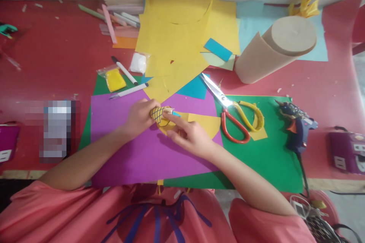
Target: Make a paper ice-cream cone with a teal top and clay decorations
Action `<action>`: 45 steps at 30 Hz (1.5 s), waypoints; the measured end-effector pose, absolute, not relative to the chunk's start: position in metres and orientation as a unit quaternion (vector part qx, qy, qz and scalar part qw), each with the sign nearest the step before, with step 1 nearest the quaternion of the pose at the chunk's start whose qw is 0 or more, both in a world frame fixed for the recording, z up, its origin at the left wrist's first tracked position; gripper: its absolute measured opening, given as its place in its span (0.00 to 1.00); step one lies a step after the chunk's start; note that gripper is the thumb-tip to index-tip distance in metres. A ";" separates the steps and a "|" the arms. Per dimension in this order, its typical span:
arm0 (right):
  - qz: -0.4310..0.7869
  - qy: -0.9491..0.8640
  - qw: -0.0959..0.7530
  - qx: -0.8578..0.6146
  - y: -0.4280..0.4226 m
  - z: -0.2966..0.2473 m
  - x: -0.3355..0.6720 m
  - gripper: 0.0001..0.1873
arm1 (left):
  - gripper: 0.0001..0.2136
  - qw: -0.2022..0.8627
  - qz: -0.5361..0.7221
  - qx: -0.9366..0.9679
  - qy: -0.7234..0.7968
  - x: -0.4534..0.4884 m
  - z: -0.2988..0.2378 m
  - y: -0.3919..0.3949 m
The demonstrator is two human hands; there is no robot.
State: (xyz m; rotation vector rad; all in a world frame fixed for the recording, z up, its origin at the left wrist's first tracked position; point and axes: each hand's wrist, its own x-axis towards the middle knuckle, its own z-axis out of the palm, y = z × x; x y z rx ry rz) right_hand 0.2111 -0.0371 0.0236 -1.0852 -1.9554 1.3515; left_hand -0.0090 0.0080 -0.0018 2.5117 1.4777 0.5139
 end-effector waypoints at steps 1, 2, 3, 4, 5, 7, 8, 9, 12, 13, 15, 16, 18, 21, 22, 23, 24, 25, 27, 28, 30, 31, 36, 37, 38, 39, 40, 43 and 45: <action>0.493 -0.731 0.253 -0.398 -0.038 0.023 0.210 0.25 | 0.03 0.088 0.175 0.847 0.494 -0.009 -0.002 0.008; 0.485 -0.739 0.248 -0.395 -0.039 0.022 0.209 0.25 | 0.05 0.083 0.181 0.849 0.490 -0.009 -0.001 0.007; 0.477 -0.747 0.245 -0.394 -0.040 0.021 0.208 0.25 | 0.06 0.078 0.188 0.852 0.483 -0.008 -0.001 0.007; 0.467 -0.754 0.244 -0.393 -0.041 0.021 0.206 0.24 | 0.08 0.072 0.197 0.856 0.473 -0.007 0.000 0.006; 0.457 -0.760 0.241 -0.394 -0.042 0.022 0.205 0.24 | 0.09 0.067 0.207 0.861 0.459 -0.006 0.001 0.006; 0.435 -0.776 0.228 -0.397 -0.044 0.023 0.202 0.22 | 0.10 0.054 0.221 0.875 0.428 -0.004 0.003 0.005; 0.424 -0.783 0.217 -0.400 -0.045 0.024 0.201 0.22 | 0.09 0.043 0.224 0.881 0.415 -0.003 0.004 0.004; 0.414 -0.790 0.205 -0.403 -0.046 0.025 0.199 0.21 | 0.09 0.030 0.225 0.886 0.405 -0.002 0.006 0.003; 0.381 -0.809 0.176 -0.411 -0.047 0.027 0.196 0.21 | 0.09 0.027 0.228 0.892 0.390 0.000 0.008 0.001; 0.372 -0.814 0.172 -0.412 -0.048 0.026 0.196 0.20 | 0.09 0.048 0.227 0.890 0.393 0.000 0.008 0.001; 0.355 -0.822 0.188 -0.402 -0.047 0.026 0.196 0.20 | 0.09 0.114 0.223 0.875 0.414 -0.001 0.006 0.001; 0.350 -0.823 0.210 -0.394 -0.047 0.025 0.197 0.20 | 0.10 0.153 0.219 0.863 0.428 -0.001 0.005 0.001; 0.347 -0.812 0.273 -0.381 -0.046 0.026 0.201 0.19 | 0.13 0.227 0.219 0.835 0.451 -0.003 0.003 0.003; 0.354 -0.770 0.348 -0.401 -0.044 0.028 0.207 0.18 | 0.13 0.301 0.238 0.799 0.463 -0.007 -0.001 0.005; 0.359 -0.760 0.355 -0.410 -0.043 0.029 0.208 0.18 | 0.12 0.311 0.244 0.793 0.464 -0.007 -0.002 0.005; 0.363 -0.755 0.355 -0.414 -0.043 0.030 0.209 0.18 | 0.11 0.316 0.250 0.789 0.464 -0.008 -0.002 0.005; 0.370 -0.756 0.347 -0.413 -0.043 0.030 0.209 0.19 | 0.11 0.320 0.253 0.787 0.463 -0.008 -0.002 0.004; 0.378 -0.761 0.336 -0.407 -0.043 0.030 0.209 0.21 | 0.11 0.323 0.256 0.786 0.461 -0.008 -0.002 0.004; 0.386 -0.772 0.316 -0.394 -0.043 0.029 0.206 0.22 | 0.11 0.329 0.257 0.785 0.458 -0.007 -0.002 0.003; 0.384 -0.777 0.311 -0.390 -0.044 0.028 0.205 0.22 | 0.11 0.332 0.255 0.785 0.457 -0.007 -0.002 0.003; 0.372 -0.788 0.307 -0.382 -0.046 0.025 0.202 0.22 | 0.10 0.334 0.248 0.791 0.447 -0.007 -0.001 0.003; 0.364 -0.795 0.304 -0.378 -0.047 0.024 0.201 0.22 | 0.10 0.332 0.246 0.796 0.442 -0.006 0.000 0.003; 0.330 -0.819 0.271 -0.384 -0.050 0.021 0.198 0.23 | 0.10 0.288 0.230 0.824 0.430 -0.004 0.001 0.003; 0.322 -0.820 0.266 -0.391 -0.050 0.021 0.197 0.23 | 0.10 0.273 0.229 0.832 0.425 -0.003 0.001 0.003; 0.314 -0.822 0.258 -0.398 -0.051 0.022 0.196 0.22 | 0.10 0.256 0.233 0.841 0.415 -0.002 0.001 0.003; 0.308 -0.824 0.249 -0.406 -0.051 0.022 0.195 0.22 | 0.10 0.237 0.239 0.850 0.404 -0.002 0.000 0.003; 0.306 -0.825 0.236 -0.412 -0.051 0.023 0.193 0.22 | 0.10 0.217 0.248 0.859 0.393 -0.001 0.000 0.003; 0.308 -0.830 0.196 -0.422 -0.050 0.025 0.190 0.21 | 0.11 0.178 0.265 0.870 0.375 0.000 -0.001 0.002; 0.308 -0.833 0.189 -0.419 -0.049 0.026 0.191 0.22 | 0.11 0.195 0.268 0.861 0.385 0.000 -0.002 0.001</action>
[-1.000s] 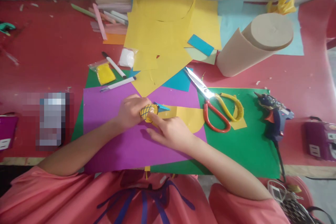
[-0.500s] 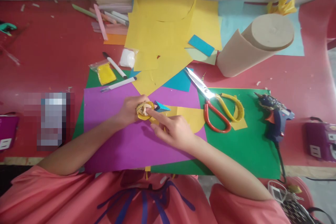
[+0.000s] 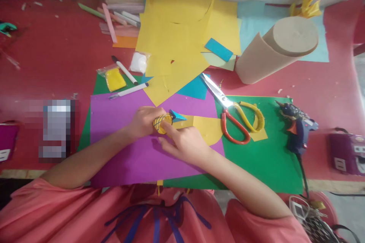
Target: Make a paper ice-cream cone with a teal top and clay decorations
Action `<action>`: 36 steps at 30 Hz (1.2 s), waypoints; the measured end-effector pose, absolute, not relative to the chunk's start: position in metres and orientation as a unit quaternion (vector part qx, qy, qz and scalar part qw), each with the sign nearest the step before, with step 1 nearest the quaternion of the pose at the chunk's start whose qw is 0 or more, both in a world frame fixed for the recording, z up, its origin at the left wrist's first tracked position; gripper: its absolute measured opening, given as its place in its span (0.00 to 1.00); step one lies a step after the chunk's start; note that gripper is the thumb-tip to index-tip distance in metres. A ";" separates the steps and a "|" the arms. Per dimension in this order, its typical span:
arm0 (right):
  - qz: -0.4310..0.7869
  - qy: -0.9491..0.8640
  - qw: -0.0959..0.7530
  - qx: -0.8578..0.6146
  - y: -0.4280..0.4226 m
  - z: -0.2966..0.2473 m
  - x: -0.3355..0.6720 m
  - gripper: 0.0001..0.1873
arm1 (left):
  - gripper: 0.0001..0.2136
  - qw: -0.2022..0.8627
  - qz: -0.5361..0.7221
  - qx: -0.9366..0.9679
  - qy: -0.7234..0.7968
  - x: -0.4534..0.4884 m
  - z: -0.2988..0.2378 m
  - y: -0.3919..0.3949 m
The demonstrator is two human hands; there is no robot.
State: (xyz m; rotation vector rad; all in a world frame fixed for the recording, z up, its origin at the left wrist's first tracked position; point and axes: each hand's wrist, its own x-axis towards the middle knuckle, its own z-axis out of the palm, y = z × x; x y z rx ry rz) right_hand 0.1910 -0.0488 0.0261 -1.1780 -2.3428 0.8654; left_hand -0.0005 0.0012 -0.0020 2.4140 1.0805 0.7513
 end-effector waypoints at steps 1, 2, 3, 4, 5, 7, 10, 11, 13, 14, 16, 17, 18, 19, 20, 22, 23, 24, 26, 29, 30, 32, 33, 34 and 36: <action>0.307 -0.834 0.199 -0.413 -0.048 0.027 0.192 0.22 | 0.11 0.219 0.267 0.851 0.396 -0.001 -0.003 0.001; 0.307 -0.833 0.219 -0.405 -0.047 0.027 0.194 0.22 | 0.11 0.250 0.267 0.837 0.407 -0.002 -0.003 0.001; 0.309 -0.828 0.245 -0.398 -0.045 0.028 0.196 0.21 | 0.10 0.282 0.268 0.822 0.415 -0.002 -0.004 0.002; 0.312 -0.820 0.277 -0.392 -0.044 0.029 0.198 0.20 | 0.10 0.311 0.270 0.808 0.421 -0.003 -0.004 0.002; 0.314 -0.809 0.310 -0.388 -0.043 0.030 0.201 0.19 | 0.09 0.334 0.272 0.796 0.425 -0.003 -0.004 0.002; 0.318 -0.792 0.348 -0.387 -0.042 0.032 0.204 0.18 | 0.07 0.358 0.272 0.783 0.430 -0.003 -0.004 0.003; 0.314 -0.803 0.326 -0.388 -0.041 0.032 0.206 0.20 | 0.08 0.371 0.256 0.777 0.440 -0.002 -0.003 0.002; 0.310 -0.812 0.306 -0.388 -0.041 0.031 0.205 0.21 | 0.09 0.373 0.248 0.777 0.443 -0.002 -0.003 0.002; 0.300 -0.826 0.275 -0.391 -0.043 0.029 0.202 0.23 | 0.10 0.371 0.239 0.779 0.445 -0.001 -0.002 0.002; 0.295 -0.829 0.262 -0.396 -0.044 0.027 0.200 0.23 | 0.10 0.367 0.237 0.782 0.444 0.000 -0.002 0.002; 0.291 -0.830 0.238 -0.413 -0.045 0.026 0.195 0.23 | 0.10 0.350 0.246 0.791 0.437 0.001 -0.001 0.003; 0.289 -0.829 0.224 -0.424 -0.046 0.026 0.193 0.22 | 0.10 0.339 0.251 0.796 0.434 0.001 -0.001 0.003; 0.285 -0.828 0.211 -0.435 -0.047 0.026 0.191 0.22 | 0.09 0.331 0.254 0.799 0.433 0.001 0.000 0.004; 0.281 -0.828 0.200 -0.443 -0.047 0.027 0.189 0.22 | 0.09 0.329 0.254 0.799 0.434 0.002 0.000 0.004; 0.276 -0.828 0.193 -0.448 -0.046 0.028 0.189 0.22 | 0.08 0.334 0.250 0.795 0.440 0.002 0.001 0.004; 0.273 -0.831 0.195 -0.444 -0.045 0.029 0.189 0.22 | 0.08 0.364 0.238 0.776 0.457 0.001 0.001 0.005; 0.274 -0.832 0.208 -0.435 -0.044 0.029 0.190 0.23 | 0.08 0.381 0.233 0.765 0.464 0.001 0.001 0.005; 0.278 -0.833 0.227 -0.422 -0.042 0.030 0.191 0.23 | 0.09 0.396 0.231 0.755 0.468 0.001 0.000 0.005; 0.287 -0.833 0.269 -0.388 -0.040 0.030 0.194 0.21 | 0.09 0.416 0.239 0.742 0.469 0.001 -0.001 0.005; 0.289 -0.838 0.294 -0.359 -0.040 0.030 0.196 0.19 | 0.10 0.439 0.253 0.732 0.455 0.001 -0.002 0.006; 0.285 -0.840 0.290 -0.360 -0.040 0.030 0.195 0.18 | 0.11 0.444 0.254 0.731 0.452 0.001 -0.002 0.007; 0.274 -0.844 0.271 -0.374 -0.043 0.030 0.192 0.18 | 0.11 0.445 0.249 0.737 0.443 0.001 0.000 0.007; 0.270 -0.844 0.259 -0.385 -0.044 0.031 0.190 0.19 | 0.11 0.443 0.245 0.744 0.437 0.001 0.001 0.007; 0.268 -0.842 0.246 -0.398 -0.045 0.031 0.189 0.19 | 0.10 0.439 0.240 0.753 0.427 0.002 0.002 0.007; 0.269 -0.837 0.218 -0.423 -0.046 0.033 0.185 0.19 | 0.09 0.426 0.232 0.778 0.400 0.002 0.004 0.006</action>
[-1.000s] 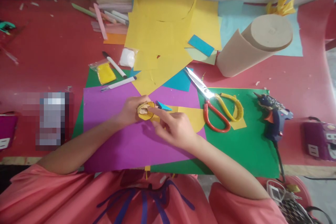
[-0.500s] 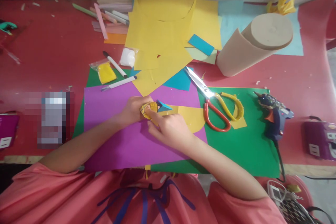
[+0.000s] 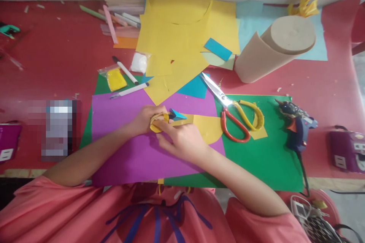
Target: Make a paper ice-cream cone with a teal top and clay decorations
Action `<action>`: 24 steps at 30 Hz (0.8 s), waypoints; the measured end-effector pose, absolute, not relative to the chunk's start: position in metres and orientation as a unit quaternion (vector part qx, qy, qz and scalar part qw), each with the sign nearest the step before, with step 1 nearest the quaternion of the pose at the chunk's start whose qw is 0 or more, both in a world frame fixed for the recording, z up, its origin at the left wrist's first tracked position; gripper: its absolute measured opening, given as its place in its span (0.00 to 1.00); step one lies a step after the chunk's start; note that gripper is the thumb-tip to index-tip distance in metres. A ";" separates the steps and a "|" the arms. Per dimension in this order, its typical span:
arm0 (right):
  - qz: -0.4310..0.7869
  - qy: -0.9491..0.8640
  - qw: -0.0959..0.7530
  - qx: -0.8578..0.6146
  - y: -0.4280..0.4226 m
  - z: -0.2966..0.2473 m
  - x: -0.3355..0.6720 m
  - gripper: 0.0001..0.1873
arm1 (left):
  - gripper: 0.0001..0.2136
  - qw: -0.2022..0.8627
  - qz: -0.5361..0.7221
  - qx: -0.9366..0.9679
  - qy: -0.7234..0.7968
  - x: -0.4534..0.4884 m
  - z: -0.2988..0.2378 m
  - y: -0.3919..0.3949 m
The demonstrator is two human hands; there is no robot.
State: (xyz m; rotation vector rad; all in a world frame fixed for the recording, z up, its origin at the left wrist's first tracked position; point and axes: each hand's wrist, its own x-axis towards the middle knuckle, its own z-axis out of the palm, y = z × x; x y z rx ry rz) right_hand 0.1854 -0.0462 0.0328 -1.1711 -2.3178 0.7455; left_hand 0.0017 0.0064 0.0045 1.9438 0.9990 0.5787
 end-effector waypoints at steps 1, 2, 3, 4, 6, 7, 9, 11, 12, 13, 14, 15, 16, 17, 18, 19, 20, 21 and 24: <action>0.272 -0.834 0.206 -0.433 -0.047 0.034 0.184 0.19 | 0.09 0.416 0.231 0.790 0.387 0.002 0.005 0.006; 0.275 -0.832 0.196 -0.441 -0.047 0.035 0.183 0.19 | 0.09 0.405 0.232 0.800 0.378 0.002 0.005 0.006; 0.280 -0.831 0.187 -0.444 -0.047 0.036 0.183 0.19 | 0.10 0.394 0.237 0.807 0.370 0.001 0.005 0.006; 0.284 -0.830 0.180 -0.444 -0.047 0.037 0.183 0.19 | 0.10 0.384 0.243 0.814 0.362 0.001 0.005 0.006; 0.296 -0.829 0.166 -0.446 -0.046 0.038 0.183 0.18 | 0.09 0.368 0.249 0.827 0.346 0.001 0.004 0.006; 0.302 -0.826 0.159 -0.449 -0.046 0.039 0.183 0.17 | 0.08 0.357 0.250 0.834 0.337 0.001 0.003 0.006; 0.322 -0.816 0.145 -0.458 -0.046 0.040 0.184 0.16 | 0.08 0.329 0.250 0.849 0.328 0.001 0.002 0.006; 0.349 -0.805 0.140 -0.458 -0.046 0.041 0.185 0.15 | 0.08 0.297 0.248 0.858 0.337 0.001 0.001 0.006; 0.363 -0.799 0.144 -0.457 -0.047 0.042 0.186 0.15 | 0.07 0.283 0.247 0.860 0.346 0.000 0.000 0.006; 0.376 -0.792 0.150 -0.457 -0.047 0.042 0.187 0.16 | 0.07 0.271 0.246 0.860 0.354 0.000 0.000 0.006; 0.386 -0.786 0.157 -0.458 -0.047 0.043 0.187 0.16 | 0.07 0.261 0.247 0.861 0.361 0.000 0.000 0.005; 0.391 -0.780 0.161 -0.461 -0.046 0.043 0.188 0.17 | 0.07 0.252 0.248 0.862 0.364 0.000 0.000 0.005; 0.395 -0.777 0.159 -0.464 -0.046 0.044 0.188 0.17 | 0.07 0.242 0.249 0.864 0.365 0.000 0.000 0.005; 0.398 -0.775 0.153 -0.467 -0.046 0.044 0.187 0.18 | 0.07 0.230 0.253 0.866 0.364 0.000 0.000 0.005; 0.400 -0.774 0.143 -0.470 -0.046 0.044 0.186 0.18 | 0.07 0.215 0.256 0.870 0.362 0.000 -0.001 0.004; 0.401 -0.772 0.133 -0.475 -0.046 0.044 0.185 0.19 | 0.07 0.198 0.258 0.875 0.359 0.001 -0.001 0.004; 0.402 -0.770 0.123 -0.481 -0.046 0.044 0.184 0.20 | 0.06 0.179 0.260 0.880 0.354 0.002 -0.001 0.003; 0.401 -0.767 0.115 -0.488 -0.045 0.043 0.183 0.21 | 0.06 0.161 0.262 0.886 0.347 0.003 0.000 0.002; 0.403 -0.767 0.108 -0.487 -0.046 0.041 0.182 0.24 | 0.06 0.129 0.268 0.893 0.337 0.005 0.001 0.001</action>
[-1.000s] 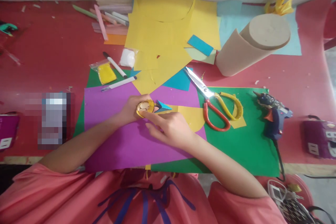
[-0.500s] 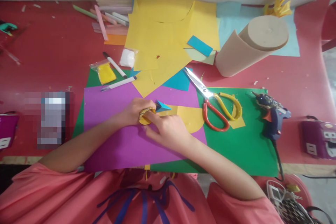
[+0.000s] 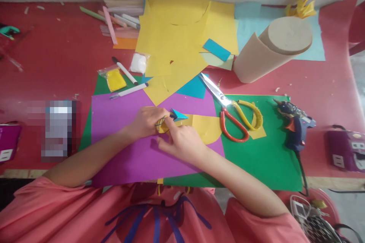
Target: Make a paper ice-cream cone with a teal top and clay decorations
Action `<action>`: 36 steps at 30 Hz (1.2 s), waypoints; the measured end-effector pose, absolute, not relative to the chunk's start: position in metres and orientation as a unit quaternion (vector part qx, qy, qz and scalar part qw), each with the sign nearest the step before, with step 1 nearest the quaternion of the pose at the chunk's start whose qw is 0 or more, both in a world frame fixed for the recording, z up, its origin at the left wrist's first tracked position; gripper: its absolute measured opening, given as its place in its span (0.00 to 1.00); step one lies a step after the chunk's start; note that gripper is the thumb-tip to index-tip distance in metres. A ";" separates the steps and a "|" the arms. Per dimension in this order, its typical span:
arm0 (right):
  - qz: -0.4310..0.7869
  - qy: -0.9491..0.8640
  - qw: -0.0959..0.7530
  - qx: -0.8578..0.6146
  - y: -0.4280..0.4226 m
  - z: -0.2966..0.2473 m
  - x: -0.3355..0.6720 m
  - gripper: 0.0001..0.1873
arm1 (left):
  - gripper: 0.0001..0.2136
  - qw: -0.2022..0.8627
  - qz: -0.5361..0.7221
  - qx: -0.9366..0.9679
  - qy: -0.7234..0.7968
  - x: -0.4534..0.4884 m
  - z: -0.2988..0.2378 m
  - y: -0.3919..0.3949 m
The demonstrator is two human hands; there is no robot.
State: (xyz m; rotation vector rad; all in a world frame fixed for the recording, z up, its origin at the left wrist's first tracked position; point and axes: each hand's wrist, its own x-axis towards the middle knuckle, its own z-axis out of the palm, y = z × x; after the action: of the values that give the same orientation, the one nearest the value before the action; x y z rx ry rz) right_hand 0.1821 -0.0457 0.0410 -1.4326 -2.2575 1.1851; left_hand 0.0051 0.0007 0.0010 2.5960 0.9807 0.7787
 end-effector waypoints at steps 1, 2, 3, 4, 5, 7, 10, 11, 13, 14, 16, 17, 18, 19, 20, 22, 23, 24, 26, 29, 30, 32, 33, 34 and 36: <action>0.404 -0.771 0.112 -0.479 -0.046 0.040 0.183 0.25 | 0.06 0.135 0.275 0.888 0.343 0.005 0.002 0.001; 0.401 -0.776 0.122 -0.471 -0.047 0.039 0.184 0.25 | 0.06 0.151 0.282 0.879 0.353 0.005 0.002 0.001; 0.390 -0.783 0.135 -0.465 -0.047 0.039 0.186 0.26 | 0.06 0.174 0.289 0.867 0.366 0.004 0.002 0.001; 0.372 -0.791 0.150 -0.461 -0.048 0.038 0.187 0.27 | 0.06 0.202 0.292 0.854 0.379 0.004 0.002 0.002; 0.349 -0.800 0.161 -0.461 -0.049 0.037 0.188 0.27 | 0.06 0.231 0.293 0.842 0.390 0.003 0.002 0.002; 0.305 -0.815 0.168 -0.464 -0.051 0.036 0.188 0.30 | 0.06 0.273 0.284 0.824 0.406 0.002 0.001 0.003; 0.290 -0.824 0.143 -0.464 -0.053 0.034 0.186 0.31 | 0.06 0.289 0.266 0.816 0.423 0.001 0.000 0.003; 0.298 -0.823 0.137 -0.465 -0.053 0.034 0.185 0.31 | 0.06 0.288 0.263 0.815 0.428 0.001 0.000 0.003; 0.315 -0.815 0.140 -0.465 -0.053 0.033 0.184 0.30 | 0.07 0.292 0.261 0.813 0.430 0.001 0.000 0.002; 0.319 -0.812 0.149 -0.465 -0.053 0.032 0.184 0.29 | 0.08 0.298 0.262 0.811 0.431 0.001 0.000 0.001; 0.315 -0.812 0.180 -0.457 -0.053 0.031 0.185 0.26 | 0.11 0.317 0.261 0.800 0.438 0.002 -0.001 -0.001; 0.312 -0.814 0.196 -0.449 -0.053 0.030 0.185 0.25 | 0.11 0.327 0.258 0.794 0.442 0.002 -0.002 -0.001; 0.312 -0.815 0.208 -0.442 -0.053 0.030 0.185 0.24 | 0.11 0.338 0.255 0.788 0.446 0.003 -0.003 -0.002; 0.313 -0.816 0.214 -0.435 -0.053 0.030 0.185 0.23 | 0.11 0.348 0.252 0.783 0.450 0.003 -0.004 -0.002; 0.315 -0.817 0.216 -0.432 -0.053 0.030 0.185 0.23 | 0.11 0.356 0.250 0.779 0.452 0.003 -0.005 -0.003; 0.314 -0.818 0.212 -0.433 -0.053 0.031 0.185 0.22 | 0.10 0.369 0.252 0.772 0.452 0.003 -0.005 -0.003; 0.311 -0.818 0.213 -0.434 -0.052 0.032 0.185 0.21 | 0.11 0.374 0.254 0.770 0.451 0.004 -0.005 -0.002; 0.309 -0.818 0.219 -0.433 -0.052 0.032 0.185 0.21 | 0.11 0.379 0.256 0.768 0.448 0.004 -0.003 -0.002; 0.316 -0.811 0.228 -0.437 -0.051 0.034 0.186 0.22 | 0.10 0.389 0.259 0.769 0.436 0.005 0.001 -0.002; 0.323 -0.795 0.211 -0.468 -0.049 0.035 0.187 0.23 | 0.10 0.402 0.255 0.762 0.439 0.007 0.007 -0.001; 0.324 -0.794 0.200 -0.474 -0.048 0.035 0.188 0.23 | 0.09 0.407 0.253 0.755 0.447 0.008 0.008 -0.001; 0.330 -0.799 0.207 -0.458 -0.047 0.036 0.190 0.23 | 0.09 0.418 0.252 0.742 0.460 0.008 0.008 0.000; 0.334 -0.800 0.228 -0.442 -0.046 0.036 0.192 0.21 | 0.09 0.424 0.252 0.739 0.458 0.008 0.007 0.001; 0.337 -0.798 0.259 -0.428 -0.046 0.036 0.195 0.19 | 0.09 0.429 0.257 0.739 0.451 0.007 0.006 0.001; 0.328 -0.774 0.336 -0.425 -0.045 0.038 0.203 0.13 | 0.10 0.430 0.281 0.742 0.430 0.005 0.004 0.003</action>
State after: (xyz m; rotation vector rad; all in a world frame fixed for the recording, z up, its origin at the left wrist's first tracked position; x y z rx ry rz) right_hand 0.2032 -0.0445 0.0379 -1.1082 -2.0191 0.8542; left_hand 0.0048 0.0035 0.0040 1.8527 1.0729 0.7019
